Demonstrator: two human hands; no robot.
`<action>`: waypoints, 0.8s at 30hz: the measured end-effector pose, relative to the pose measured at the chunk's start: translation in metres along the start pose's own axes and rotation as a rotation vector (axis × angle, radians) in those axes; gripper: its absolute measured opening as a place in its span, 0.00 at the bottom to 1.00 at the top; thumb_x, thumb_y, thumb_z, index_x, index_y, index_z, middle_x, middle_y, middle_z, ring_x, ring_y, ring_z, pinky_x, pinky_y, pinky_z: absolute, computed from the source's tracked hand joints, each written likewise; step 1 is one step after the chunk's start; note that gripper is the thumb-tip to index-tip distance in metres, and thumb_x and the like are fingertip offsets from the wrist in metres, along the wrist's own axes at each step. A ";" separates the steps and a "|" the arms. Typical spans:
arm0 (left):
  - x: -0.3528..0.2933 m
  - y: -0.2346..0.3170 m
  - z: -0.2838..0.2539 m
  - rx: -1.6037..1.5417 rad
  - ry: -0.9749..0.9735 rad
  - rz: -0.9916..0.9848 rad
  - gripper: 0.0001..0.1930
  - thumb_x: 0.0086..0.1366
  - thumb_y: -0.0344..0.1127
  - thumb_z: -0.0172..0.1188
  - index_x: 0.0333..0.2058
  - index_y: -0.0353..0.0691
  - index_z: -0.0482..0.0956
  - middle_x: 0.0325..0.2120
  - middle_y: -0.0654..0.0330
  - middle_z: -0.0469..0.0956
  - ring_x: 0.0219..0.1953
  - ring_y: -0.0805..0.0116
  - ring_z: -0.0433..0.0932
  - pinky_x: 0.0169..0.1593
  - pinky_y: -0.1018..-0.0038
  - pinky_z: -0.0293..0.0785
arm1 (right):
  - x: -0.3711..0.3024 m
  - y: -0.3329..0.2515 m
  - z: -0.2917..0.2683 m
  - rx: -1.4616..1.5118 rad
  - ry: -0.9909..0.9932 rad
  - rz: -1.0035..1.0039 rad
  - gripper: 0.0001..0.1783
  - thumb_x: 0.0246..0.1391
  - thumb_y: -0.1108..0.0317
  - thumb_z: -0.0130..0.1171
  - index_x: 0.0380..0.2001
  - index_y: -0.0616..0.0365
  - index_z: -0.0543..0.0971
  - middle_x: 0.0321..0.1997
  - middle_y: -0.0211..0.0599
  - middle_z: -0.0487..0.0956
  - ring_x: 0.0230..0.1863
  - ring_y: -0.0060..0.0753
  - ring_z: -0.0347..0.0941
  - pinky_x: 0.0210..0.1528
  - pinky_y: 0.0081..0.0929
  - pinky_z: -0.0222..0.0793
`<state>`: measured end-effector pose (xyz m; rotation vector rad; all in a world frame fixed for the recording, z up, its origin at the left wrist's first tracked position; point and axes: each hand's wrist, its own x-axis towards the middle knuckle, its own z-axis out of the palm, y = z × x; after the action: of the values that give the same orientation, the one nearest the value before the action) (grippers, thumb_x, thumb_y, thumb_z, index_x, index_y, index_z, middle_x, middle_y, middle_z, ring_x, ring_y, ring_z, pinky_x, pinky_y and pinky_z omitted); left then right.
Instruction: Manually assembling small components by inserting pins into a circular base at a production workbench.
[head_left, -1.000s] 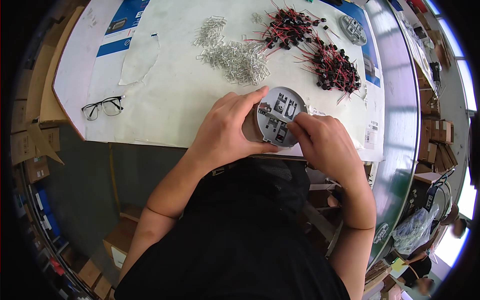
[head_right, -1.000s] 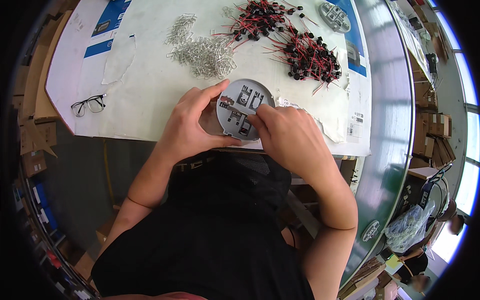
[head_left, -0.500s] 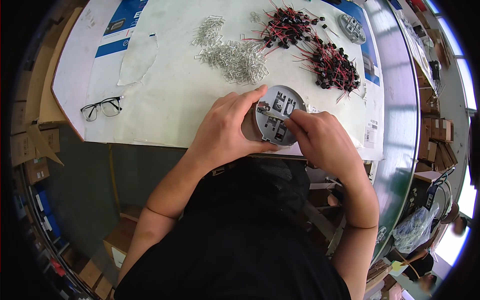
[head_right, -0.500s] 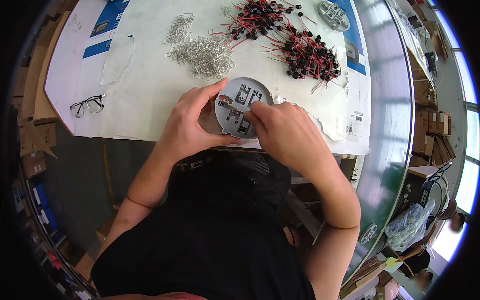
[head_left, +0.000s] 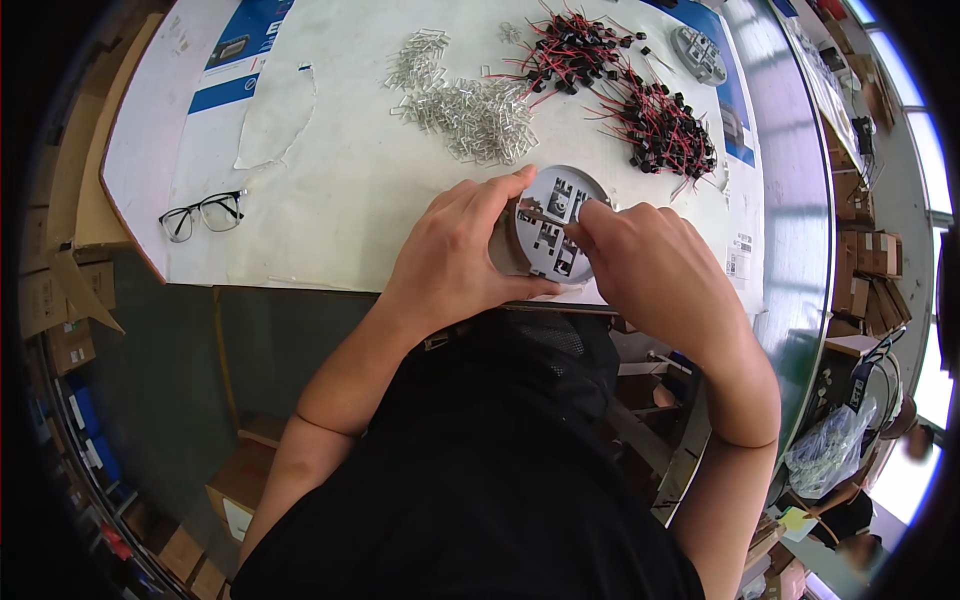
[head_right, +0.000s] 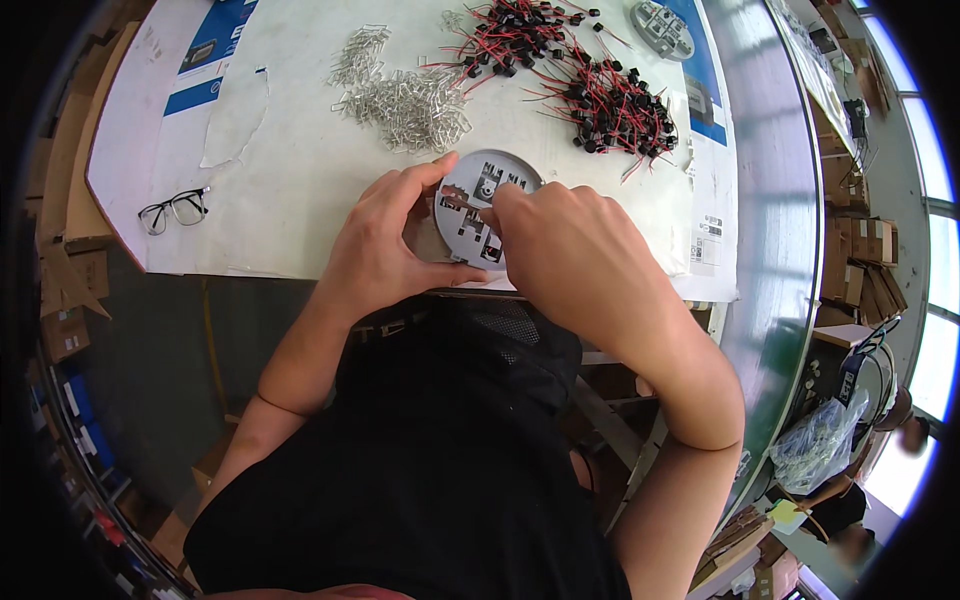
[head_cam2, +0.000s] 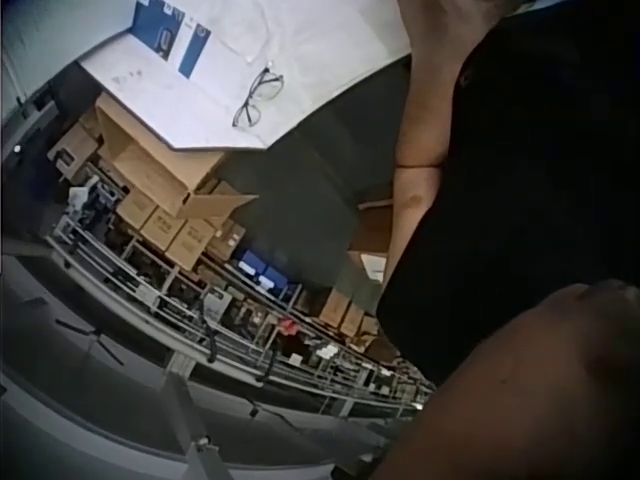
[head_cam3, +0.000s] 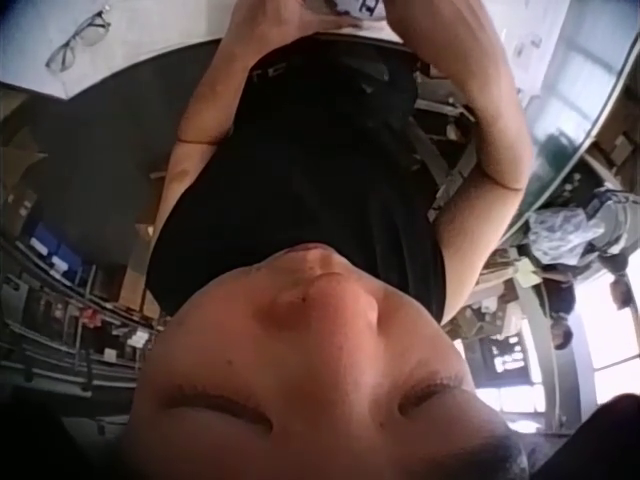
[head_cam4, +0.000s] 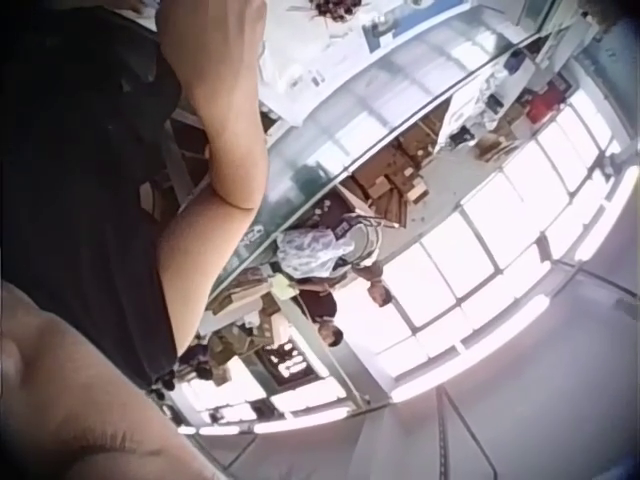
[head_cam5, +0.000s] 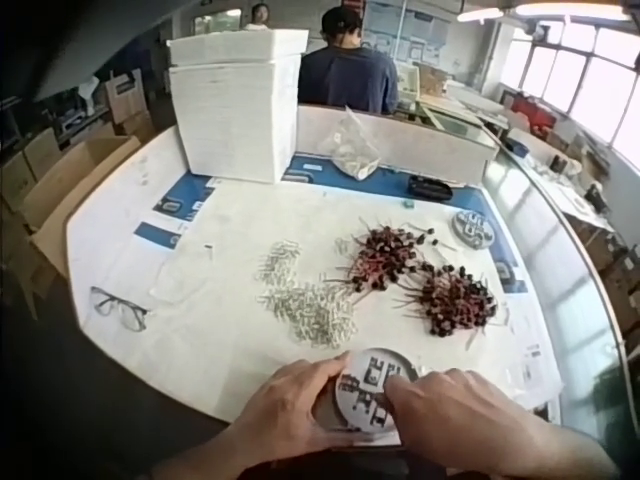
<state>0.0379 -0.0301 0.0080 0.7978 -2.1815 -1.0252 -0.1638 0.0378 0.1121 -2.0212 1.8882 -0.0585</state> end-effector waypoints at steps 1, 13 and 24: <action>0.001 0.000 0.000 -0.002 0.001 0.004 0.52 0.46 0.51 0.86 0.68 0.37 0.72 0.51 0.53 0.83 0.51 0.52 0.82 0.59 0.57 0.76 | 0.001 0.000 0.001 -0.002 -0.002 0.000 0.03 0.62 0.73 0.60 0.35 0.59 0.81 0.24 0.53 0.80 0.29 0.63 0.78 0.35 0.55 0.73; 0.000 0.000 -0.001 0.019 -0.006 0.022 0.52 0.44 0.51 0.86 0.67 0.38 0.72 0.50 0.54 0.84 0.49 0.53 0.82 0.58 0.57 0.77 | -0.001 0.004 0.011 -0.013 0.007 -0.001 0.03 0.63 0.72 0.60 0.35 0.57 0.81 0.25 0.51 0.81 0.29 0.63 0.79 0.34 0.56 0.73; 0.000 -0.004 0.000 0.011 0.024 0.043 0.54 0.43 0.51 0.87 0.67 0.38 0.73 0.47 0.53 0.84 0.48 0.53 0.82 0.58 0.58 0.77 | 0.000 0.016 0.018 -0.013 -0.002 -0.022 0.07 0.67 0.67 0.60 0.34 0.56 0.78 0.24 0.49 0.80 0.30 0.63 0.78 0.34 0.56 0.71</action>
<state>0.0384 -0.0320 0.0050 0.7606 -2.1764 -0.9782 -0.1737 0.0421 0.0904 -2.0500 1.8704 -0.0503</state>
